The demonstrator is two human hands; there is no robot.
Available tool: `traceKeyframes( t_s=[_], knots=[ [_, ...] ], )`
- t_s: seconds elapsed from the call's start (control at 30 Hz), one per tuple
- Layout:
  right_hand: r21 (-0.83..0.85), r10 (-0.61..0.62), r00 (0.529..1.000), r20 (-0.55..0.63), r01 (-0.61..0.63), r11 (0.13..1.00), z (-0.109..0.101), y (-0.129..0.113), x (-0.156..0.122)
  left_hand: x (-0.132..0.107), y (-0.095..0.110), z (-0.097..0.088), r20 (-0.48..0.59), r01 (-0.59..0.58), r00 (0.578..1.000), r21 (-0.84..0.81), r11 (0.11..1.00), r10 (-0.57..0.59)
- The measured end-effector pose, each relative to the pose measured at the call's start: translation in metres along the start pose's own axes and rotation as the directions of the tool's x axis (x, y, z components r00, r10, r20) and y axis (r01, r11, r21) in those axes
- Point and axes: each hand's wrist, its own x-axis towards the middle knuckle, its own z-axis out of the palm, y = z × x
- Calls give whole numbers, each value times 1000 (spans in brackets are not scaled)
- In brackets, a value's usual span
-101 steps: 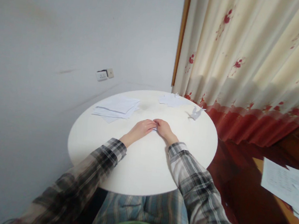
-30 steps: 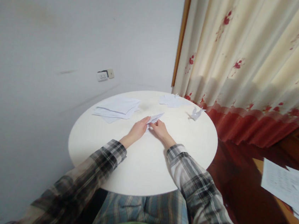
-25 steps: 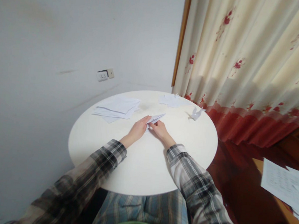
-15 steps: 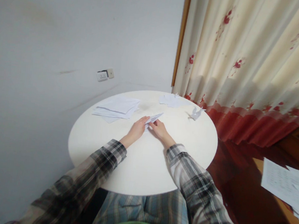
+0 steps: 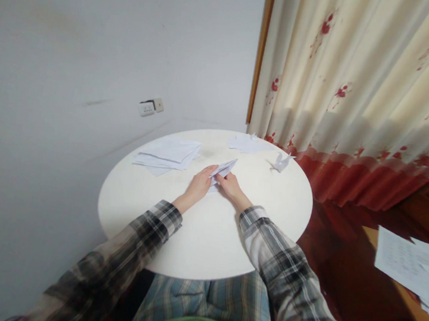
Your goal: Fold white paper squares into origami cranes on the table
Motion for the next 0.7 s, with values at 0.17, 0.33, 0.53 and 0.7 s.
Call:
traceKeyframes(
  t_s=[0.17,0.33,0.53,0.7],
  knots=[
    [59,-32,999,-34,34,998,2,9,3,1,2,-1,-15,7,1000,-34,999,-7],
    [128,-25,997,-74,35,991,5,15,8,3,0,0,-45,49,998,-61,997,-52],
    [153,72,990,-124,-52,987,5,14,9,4,-4,3,-94,26,995,-87,996,-34],
    [94,170,978,-122,-159,983,2,8,7,3,-4,3,-87,40,995,-78,996,-46]
  ],
)
